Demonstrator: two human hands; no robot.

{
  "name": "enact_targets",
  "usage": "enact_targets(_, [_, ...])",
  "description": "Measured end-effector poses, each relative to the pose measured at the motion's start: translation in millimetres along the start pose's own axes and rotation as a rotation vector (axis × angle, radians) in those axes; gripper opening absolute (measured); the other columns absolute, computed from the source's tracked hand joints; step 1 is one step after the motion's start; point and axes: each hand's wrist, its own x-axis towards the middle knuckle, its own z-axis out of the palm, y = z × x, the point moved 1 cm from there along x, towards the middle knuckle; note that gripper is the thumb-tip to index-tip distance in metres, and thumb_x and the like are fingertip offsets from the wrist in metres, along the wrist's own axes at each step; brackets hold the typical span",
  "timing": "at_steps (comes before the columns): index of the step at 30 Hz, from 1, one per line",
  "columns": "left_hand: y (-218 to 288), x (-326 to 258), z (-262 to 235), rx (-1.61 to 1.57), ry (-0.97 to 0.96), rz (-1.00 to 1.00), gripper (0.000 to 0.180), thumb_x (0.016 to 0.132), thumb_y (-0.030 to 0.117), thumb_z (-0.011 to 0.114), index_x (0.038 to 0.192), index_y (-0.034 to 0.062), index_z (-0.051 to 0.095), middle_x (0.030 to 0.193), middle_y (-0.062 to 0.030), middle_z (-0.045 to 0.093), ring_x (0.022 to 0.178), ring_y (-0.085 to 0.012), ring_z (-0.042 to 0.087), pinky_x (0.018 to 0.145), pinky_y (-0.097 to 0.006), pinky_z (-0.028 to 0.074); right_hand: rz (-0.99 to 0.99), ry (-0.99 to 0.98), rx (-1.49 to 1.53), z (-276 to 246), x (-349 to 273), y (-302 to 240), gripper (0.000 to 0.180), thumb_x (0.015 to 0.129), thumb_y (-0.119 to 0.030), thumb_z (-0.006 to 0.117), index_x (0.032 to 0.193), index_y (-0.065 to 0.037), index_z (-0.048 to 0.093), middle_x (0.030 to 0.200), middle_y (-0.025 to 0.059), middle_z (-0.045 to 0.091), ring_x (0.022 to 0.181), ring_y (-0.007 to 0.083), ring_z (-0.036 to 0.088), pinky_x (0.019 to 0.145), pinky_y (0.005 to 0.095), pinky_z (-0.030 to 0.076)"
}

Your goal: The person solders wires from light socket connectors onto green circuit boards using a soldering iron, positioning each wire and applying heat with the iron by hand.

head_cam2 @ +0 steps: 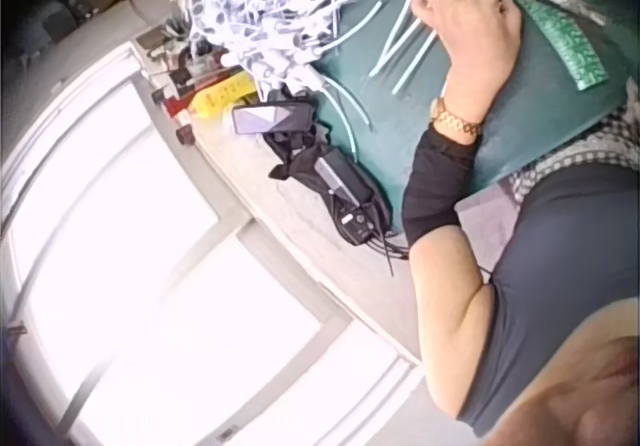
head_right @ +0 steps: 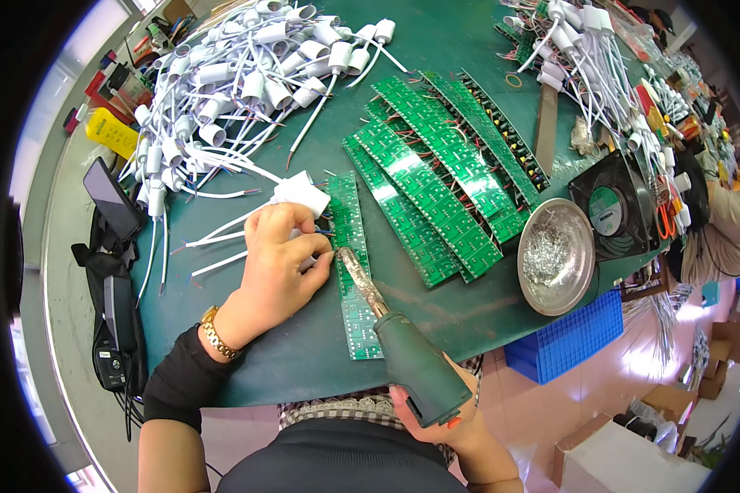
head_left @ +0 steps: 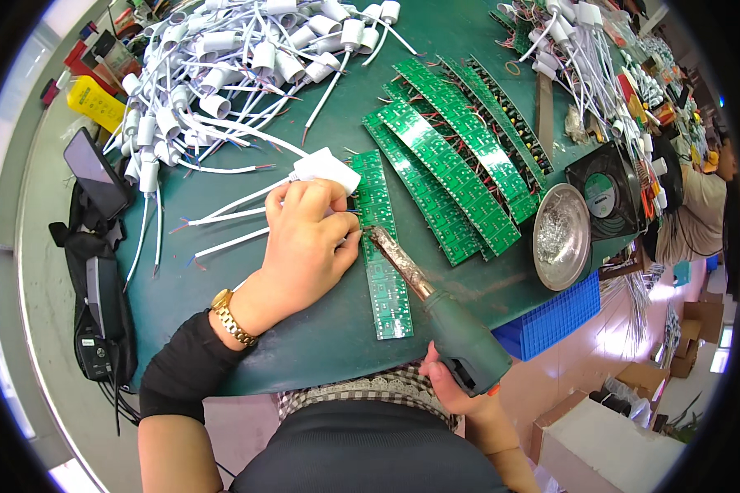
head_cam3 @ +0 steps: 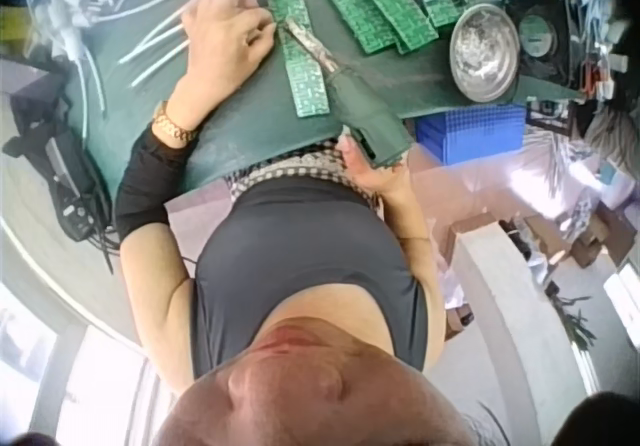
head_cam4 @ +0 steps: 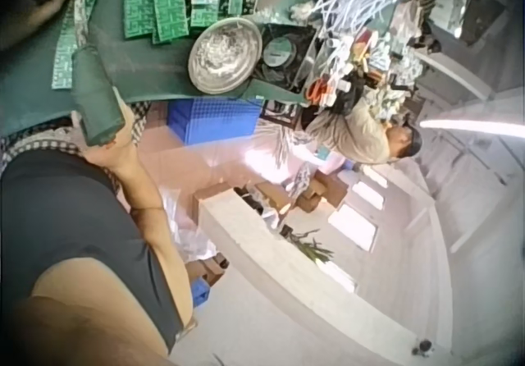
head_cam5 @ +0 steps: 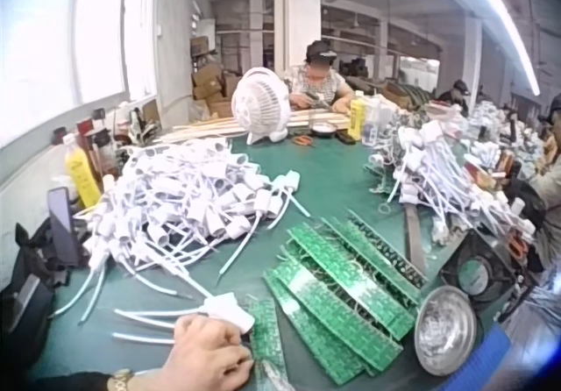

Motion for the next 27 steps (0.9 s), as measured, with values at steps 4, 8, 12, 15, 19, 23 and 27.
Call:
enact_targets(4, [-1.2, 0.7, 1.5, -0.009, 0.016, 0.016, 0.017, 0.065, 0.006, 0.076, 0.078, 0.0094, 0.066, 0.095, -0.0052, 0.05, 0.095, -0.0238, 0.052, 0.091, -0.044, 0.034, 0.009, 0.034, 0.002, 2.2, -16.3, 17.0, 0.031, 0.088, -0.012, 0.063, 0.114, -0.001, 0.052, 0.084, 0.0079, 0.059, 0.069, 0.0167, 0.06, 0.061, 0.0302, 0.05])
enact_targets(8, [-0.7, 0.1, 1.5, -0.013, 0.02, 0.018, 0.017, 0.065, 0.006, 0.076, 0.078, 0.0088, 0.065, 0.095, -0.0051, 0.049, 0.095, -0.0239, 0.051, 0.092, -0.044, 0.034, 0.011, 0.039, 0.033, 0.9, -15.0, 16.8, 0.036, 0.09, -0.016, 0.062, 0.121, -0.002, 0.051, 0.088, 0.0085, 0.058, 0.071, 0.0163, 0.06, 0.064, 0.0309, 0.051])
enact_targets(12, [-1.0, -0.4, 0.1, -0.021, 0.023, 0.018, 0.017, 0.065, 0.006, 0.076, 0.077, 0.0084, 0.065, 0.094, -0.0049, 0.049, 0.095, -0.0239, 0.051, 0.093, -0.044, 0.035, 0.005, 0.17, 0.227, 1.3, -1.7, 4.8, 0.015, 0.081, -0.004, 0.066, 0.095, 0.0, 0.061, 0.084, 0.009, 0.062, 0.065, 0.0164, 0.061, 0.063, 0.0298, 0.051])
enact_targets(15, [-0.5, -0.5, -0.3, -0.022, 0.012, 0.011, 0.017, 0.065, 0.005, 0.076, 0.078, 0.0082, 0.065, 0.094, -0.0049, 0.049, 0.094, -0.0238, 0.051, 0.092, -0.044, 0.035, 0.02, 0.177, 0.301, 4.0, 1.5, 7.4, 0.019, 0.084, -0.005, 0.063, 0.103, 0.0, 0.059, 0.087, 0.0092, 0.061, 0.066, 0.0143, 0.061, 0.063, 0.0289, 0.051])
enact_targets(19, [-0.6, 0.3, -0.3, -0.049, 0.019, 0.029, 0.017, 0.065, 0.005, 0.075, 0.078, 0.0081, 0.065, 0.094, -0.0051, 0.048, 0.094, -0.0239, 0.051, 0.092, -0.044, 0.035, 0.048, 0.206, 0.429, 1.6, -0.3, 16.7, 0.044, 0.089, -0.02, 0.061, 0.125, 0.002, 0.05, 0.088, 0.0127, 0.061, 0.066, 0.018, 0.06, 0.062, 0.0319, 0.052])
enact_targets(23, [-0.2, -0.4, 0.1, -0.054, 0.022, 0.031, 0.018, 0.065, 0.004, 0.075, 0.079, 0.0079, 0.065, 0.093, -0.0052, 0.048, 0.094, -0.024, 0.051, 0.092, -0.044, 0.035, 0.009, 0.209, 0.455, 2.1, 0.4, 18.8, 0.044, 0.088, -0.02, 0.062, 0.125, 0.003, 0.05, 0.086, 0.0133, 0.061, 0.064, 0.0184, 0.06, 0.06, 0.0305, 0.051])
enact_targets(27, [-1.5, -0.9, 0.7, -0.07, 0.024, 0.034, 0.017, 0.066, 0.004, 0.075, 0.079, 0.0079, 0.065, 0.093, -0.0052, 0.048, 0.094, -0.0239, 0.051, 0.093, -0.044, 0.035, 0.016, 0.194, 0.46, 3.4, 1.7, 18.3, 0.045, 0.088, -0.021, 0.064, 0.125, 0.002, 0.051, 0.086, 0.0127, 0.062, 0.064, 0.0182, 0.06, 0.061, 0.0305, 0.051])
